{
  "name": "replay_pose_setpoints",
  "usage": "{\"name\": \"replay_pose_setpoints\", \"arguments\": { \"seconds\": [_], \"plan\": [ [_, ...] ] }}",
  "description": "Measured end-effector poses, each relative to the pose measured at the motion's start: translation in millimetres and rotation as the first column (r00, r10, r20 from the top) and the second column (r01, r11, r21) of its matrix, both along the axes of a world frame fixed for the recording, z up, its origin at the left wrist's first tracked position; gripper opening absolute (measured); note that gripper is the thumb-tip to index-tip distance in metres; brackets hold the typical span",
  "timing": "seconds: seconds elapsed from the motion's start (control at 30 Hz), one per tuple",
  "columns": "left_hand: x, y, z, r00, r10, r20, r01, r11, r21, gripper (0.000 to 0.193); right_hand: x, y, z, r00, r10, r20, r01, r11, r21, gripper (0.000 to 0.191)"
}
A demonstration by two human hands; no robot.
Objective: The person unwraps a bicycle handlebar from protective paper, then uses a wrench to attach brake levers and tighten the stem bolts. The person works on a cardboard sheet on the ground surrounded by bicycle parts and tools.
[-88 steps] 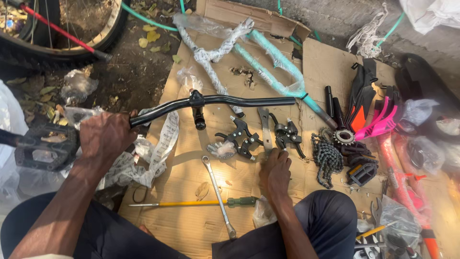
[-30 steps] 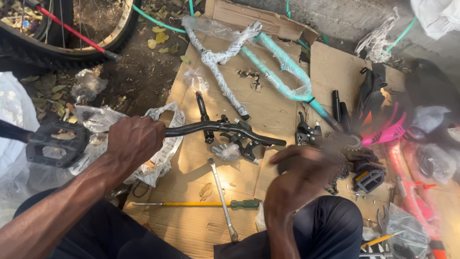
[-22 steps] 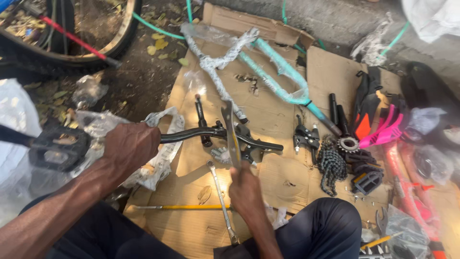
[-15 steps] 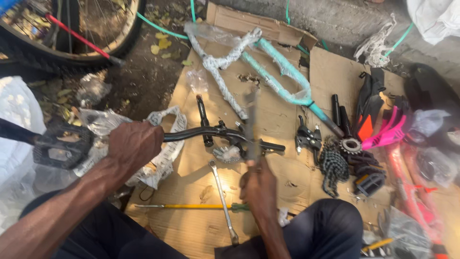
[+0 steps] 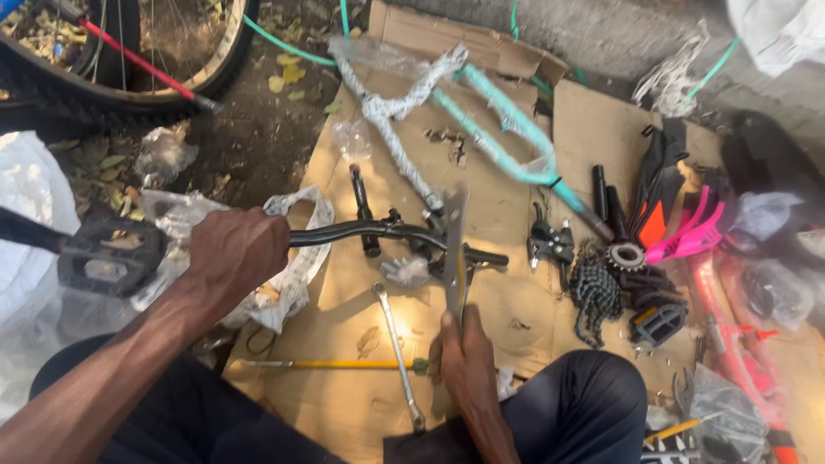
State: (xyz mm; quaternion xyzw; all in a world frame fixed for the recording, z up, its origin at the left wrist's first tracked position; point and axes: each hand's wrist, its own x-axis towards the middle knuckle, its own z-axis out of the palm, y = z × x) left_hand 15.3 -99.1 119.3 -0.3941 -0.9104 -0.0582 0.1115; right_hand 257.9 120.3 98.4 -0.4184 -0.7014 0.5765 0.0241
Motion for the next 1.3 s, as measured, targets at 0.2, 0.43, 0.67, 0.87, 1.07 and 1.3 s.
{"name": "replay_pose_setpoints", "arguments": {
  "seconds": [0.2, 0.43, 0.67, 0.87, 1.07, 1.3],
  "plan": [
    [-39, 20, 66, 0.858, 0.338, 0.386, -0.227, 0.925, -0.306, 0.032, 52, 9, -2, 0.978, 0.147, -0.150, -0.137, 0.988, 0.074, 0.024],
    [-88, 2, 102, 0.607, 0.262, 0.750, -0.136, 0.964, -0.227, 0.047, 59, 28, 0, 0.937, 0.333, 0.101, -0.347, 0.920, 0.182, 0.025],
    [-125, 9, 81, 0.736, 0.271, 0.620, -0.030, 0.928, -0.370, 0.044, 35, 37, -11, 0.769, 0.538, 0.345, -0.638, 0.615, 0.464, 0.027],
    [-141, 21, 72, 0.910, 0.207, 0.358, -0.063, 0.925, -0.374, 0.043, 7, 63, -15, 0.887, 0.441, 0.134, -0.304, 0.341, 0.890, 0.052],
    [-131, 15, 69, 0.940, 0.228, 0.253, -0.090, 0.882, -0.462, 0.038, -80, 142, 61, 0.924, 0.380, -0.047, 0.087, -0.088, 0.992, 0.081],
    [-104, 3, 78, 0.917, 0.287, 0.278, -0.198, 0.931, -0.307, 0.031, -140, 152, 95, 0.881, 0.431, 0.193, -0.235, 0.044, 0.971, 0.042]
  ]
}}
